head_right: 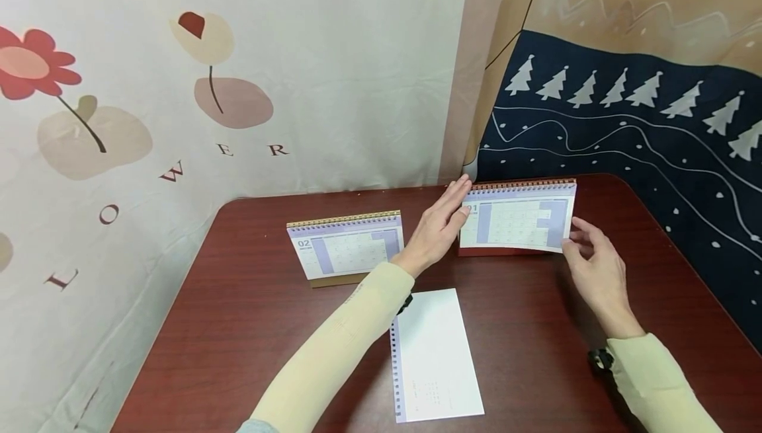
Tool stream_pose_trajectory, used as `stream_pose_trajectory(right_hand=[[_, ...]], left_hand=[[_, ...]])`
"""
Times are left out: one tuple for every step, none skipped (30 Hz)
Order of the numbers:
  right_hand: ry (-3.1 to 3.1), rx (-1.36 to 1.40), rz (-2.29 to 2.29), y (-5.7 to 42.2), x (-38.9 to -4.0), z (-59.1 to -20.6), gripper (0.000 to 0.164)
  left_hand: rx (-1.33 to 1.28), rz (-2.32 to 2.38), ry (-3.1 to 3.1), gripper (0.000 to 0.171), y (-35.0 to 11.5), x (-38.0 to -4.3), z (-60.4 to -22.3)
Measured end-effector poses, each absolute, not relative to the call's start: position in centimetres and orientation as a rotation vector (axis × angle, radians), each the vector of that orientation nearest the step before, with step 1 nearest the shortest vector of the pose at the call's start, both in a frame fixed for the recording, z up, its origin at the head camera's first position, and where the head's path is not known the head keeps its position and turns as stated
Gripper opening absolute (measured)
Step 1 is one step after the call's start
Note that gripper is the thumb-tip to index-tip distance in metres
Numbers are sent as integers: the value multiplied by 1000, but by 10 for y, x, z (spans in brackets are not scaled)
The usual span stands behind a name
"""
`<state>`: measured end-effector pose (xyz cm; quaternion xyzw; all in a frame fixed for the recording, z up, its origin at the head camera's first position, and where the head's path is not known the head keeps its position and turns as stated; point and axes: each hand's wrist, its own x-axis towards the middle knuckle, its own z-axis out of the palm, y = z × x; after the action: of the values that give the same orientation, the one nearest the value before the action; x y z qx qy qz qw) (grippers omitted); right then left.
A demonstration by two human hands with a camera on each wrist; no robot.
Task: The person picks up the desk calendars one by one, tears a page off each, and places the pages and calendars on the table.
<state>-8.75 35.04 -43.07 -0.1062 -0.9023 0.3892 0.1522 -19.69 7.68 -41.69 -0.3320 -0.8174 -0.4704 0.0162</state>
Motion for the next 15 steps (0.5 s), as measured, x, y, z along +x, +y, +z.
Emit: stream_pose_trajectory(right_hand=[[-2587, -303, 1115, 351, -86, -431, 54], [-2583, -297, 1106, 352, -85, -430, 54], [-2581, -291, 1096, 353, -83, -430, 53], [-2578, -281, 1082, 354, -82, -430, 53], [-2573, -263, 1065, 355, -80, -430, 52], [-2573, -239, 1050, 355, -79, -429, 52], [-2575, -200, 1034, 356, -78, -429, 53], [-2587, -152, 1014, 356, -77, -429, 54], [-2598, -99, 991, 357, -75, -428, 55], [-2607, -40, 968, 357, -74, -428, 57], [-2615, 20, 945, 357, -73, -428, 58], [-2622, 74, 927, 358, -72, -428, 60], [-2627, 121, 911, 358, -71, -428, 62], [-2630, 155, 897, 358, -70, -428, 63], [-2626, 180, 886, 358, -70, -428, 63]], left_hand=[[-1033, -1464, -2543, 61, 77, -197, -417], [-1031, -1465, -2546, 61, 77, -196, -417], [-1033, -1467, -2545, 61, 77, -196, -416], [-1036, -1468, -2545, 61, 77, -196, -416], [-1040, -1471, -2543, 61, 77, -196, -416], [-1041, -1474, -2541, 61, 77, -196, -416], [-1046, -1477, -2534, 60, 77, -196, -416], [-1048, -1483, -2530, 60, 77, -196, -416], [-1048, -1487, -2528, 60, 77, -196, -415], [-1047, -1490, -2525, 60, 77, -196, -415], [-1045, -1496, -2522, 60, 77, -196, -415], [-1042, -1500, -2518, 60, 76, -196, -415], [-1039, -1502, -2518, 60, 76, -196, -415], [-1035, -1504, -2518, 61, 76, -196, -415], [-1032, -1504, -2519, 61, 76, -196, -415]])
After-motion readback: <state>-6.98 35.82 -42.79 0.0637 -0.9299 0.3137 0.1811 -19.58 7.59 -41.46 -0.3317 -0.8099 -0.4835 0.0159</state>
